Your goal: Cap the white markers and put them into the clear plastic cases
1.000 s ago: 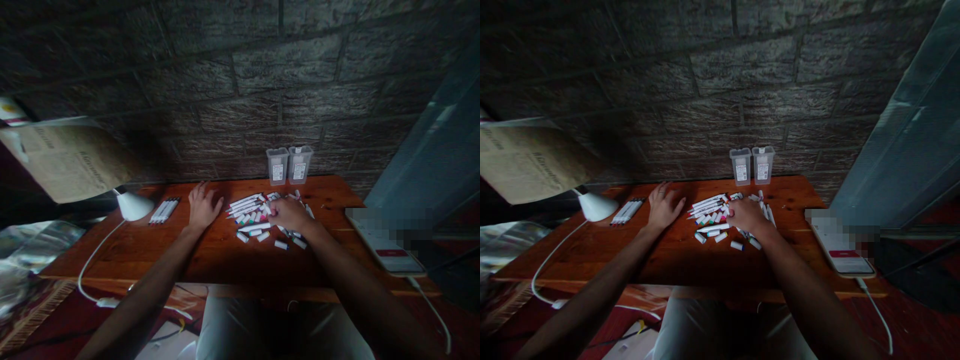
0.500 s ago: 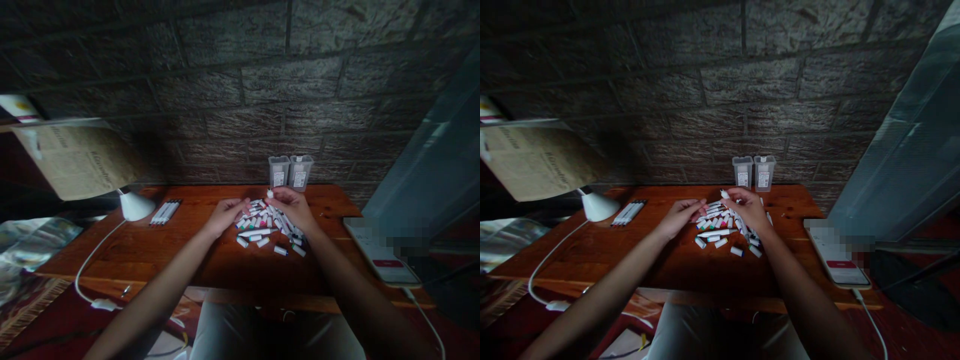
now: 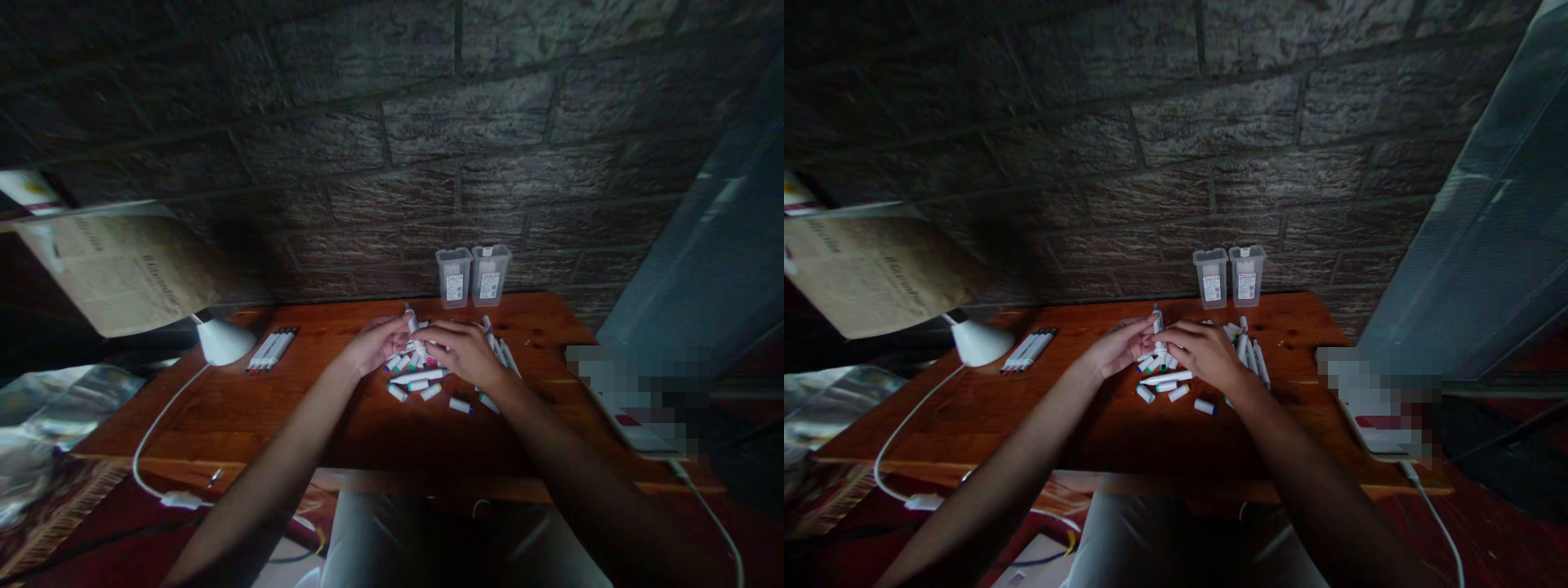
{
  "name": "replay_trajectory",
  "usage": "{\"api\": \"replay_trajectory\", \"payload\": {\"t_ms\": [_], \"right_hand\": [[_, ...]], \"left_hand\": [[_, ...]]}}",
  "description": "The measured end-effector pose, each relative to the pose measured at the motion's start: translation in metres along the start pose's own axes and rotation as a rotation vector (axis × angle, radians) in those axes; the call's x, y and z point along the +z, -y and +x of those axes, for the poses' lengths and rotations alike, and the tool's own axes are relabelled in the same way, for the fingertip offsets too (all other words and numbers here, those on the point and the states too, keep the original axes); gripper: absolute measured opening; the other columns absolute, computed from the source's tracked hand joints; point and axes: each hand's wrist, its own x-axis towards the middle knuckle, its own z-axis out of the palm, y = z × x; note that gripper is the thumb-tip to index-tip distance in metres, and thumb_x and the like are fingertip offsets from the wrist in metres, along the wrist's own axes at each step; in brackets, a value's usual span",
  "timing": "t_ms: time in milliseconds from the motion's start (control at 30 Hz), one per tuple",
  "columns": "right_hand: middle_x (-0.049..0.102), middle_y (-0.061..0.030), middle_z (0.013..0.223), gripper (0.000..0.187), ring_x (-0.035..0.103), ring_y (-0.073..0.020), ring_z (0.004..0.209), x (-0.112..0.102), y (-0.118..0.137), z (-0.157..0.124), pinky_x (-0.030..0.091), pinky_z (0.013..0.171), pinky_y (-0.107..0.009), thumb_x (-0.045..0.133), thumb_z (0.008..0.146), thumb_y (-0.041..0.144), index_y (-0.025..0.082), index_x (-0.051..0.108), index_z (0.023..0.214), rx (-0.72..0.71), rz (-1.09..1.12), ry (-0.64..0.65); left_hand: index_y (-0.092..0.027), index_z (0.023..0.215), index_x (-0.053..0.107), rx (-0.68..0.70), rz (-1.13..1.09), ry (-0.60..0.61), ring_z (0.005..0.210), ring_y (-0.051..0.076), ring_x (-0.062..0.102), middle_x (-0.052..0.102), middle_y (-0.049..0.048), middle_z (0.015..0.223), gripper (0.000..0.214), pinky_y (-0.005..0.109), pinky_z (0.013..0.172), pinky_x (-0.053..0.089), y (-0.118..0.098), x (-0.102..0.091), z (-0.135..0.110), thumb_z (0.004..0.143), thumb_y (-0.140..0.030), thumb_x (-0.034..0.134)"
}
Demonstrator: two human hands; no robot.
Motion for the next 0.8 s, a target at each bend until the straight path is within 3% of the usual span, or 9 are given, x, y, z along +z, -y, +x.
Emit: {"api": "replay_trajectory", "payload": {"t_ms": [133,267,467,567,733,800], "right_hand": [[0.073,-0.0011,0.11,0.026,0.068,-0.017,0.097,0.001,0.0,0.001,0.051,0.088,-0.029,0.053,0.097,0.031,0.032,0.069,0.117,0.073,0.051,-0.023],[0.076,-0.0013,0.103,0.022,0.071,-0.0192,0.091,-0.001,-0.005,0.001,0.052,0.083,-0.03,0.058,0.094,0.038,0.03,0.074,0.106,0.257,0.109,-0.148],[0.078,-0.0017,0.092,0.021,0.071,-0.0183,0.08,0.0,-0.016,0.0,0.052,0.074,-0.029,0.061,0.09,0.04,0.025,0.076,0.095,0.354,0.189,-0.26],[0.078,-0.0023,0.09,0.022,0.071,-0.0189,0.078,0.001,-0.017,0.0,0.052,0.073,-0.03,0.061,0.09,0.041,0.025,0.076,0.093,0.399,0.186,-0.258],[0.078,-0.0033,0.09,0.024,0.072,-0.0202,0.078,0.003,-0.019,0.0,0.052,0.073,-0.031,0.063,0.089,0.043,0.024,0.076,0.09,0.413,0.16,-0.24],[0.078,-0.0031,0.089,0.025,0.072,-0.0201,0.077,0.003,-0.019,-0.001,0.052,0.073,-0.031,0.062,0.089,0.043,0.023,0.077,0.089,0.403,0.145,-0.224]], "left_hand": [[-0.011,0.087,0.07,0.002,0.039,-0.081,0.068,0.011,0.067,0.073,0.0061,0.078,0.016,0.021,0.067,0.057,-0.008,-0.008,-0.005,0.078,-0.022,0.077],[-0.011,0.097,0.074,0.074,0.08,-0.069,0.081,0.015,0.071,0.076,0.0114,0.094,0.018,0.023,0.074,0.058,-0.015,-0.012,-0.014,0.082,-0.019,0.072],[-0.014,0.099,0.075,0.16,0.291,-0.033,0.081,0.015,0.07,0.076,0.0081,0.094,0.033,0.025,0.08,0.056,-0.03,-0.026,-0.03,0.07,-0.028,0.082],[-0.015,0.096,0.076,0.17,0.607,-0.124,0.08,0.016,0.068,0.075,0.007,0.09,0.037,0.029,0.08,0.055,-0.047,-0.061,-0.033,0.07,-0.04,0.081],[-0.018,0.091,0.077,0.081,1.399,-0.399,0.077,0.018,0.068,0.076,0.0043,0.084,0.029,0.026,0.071,0.053,-0.077,-0.146,-0.032,0.078,-0.042,0.066],[-0.019,0.078,0.077,0.038,1.508,-0.478,0.075,0.02,0.069,0.074,0.0036,0.073,0.022,0.026,0.07,0.052,-0.082,-0.169,-0.032,0.073,-0.039,0.069]]}}
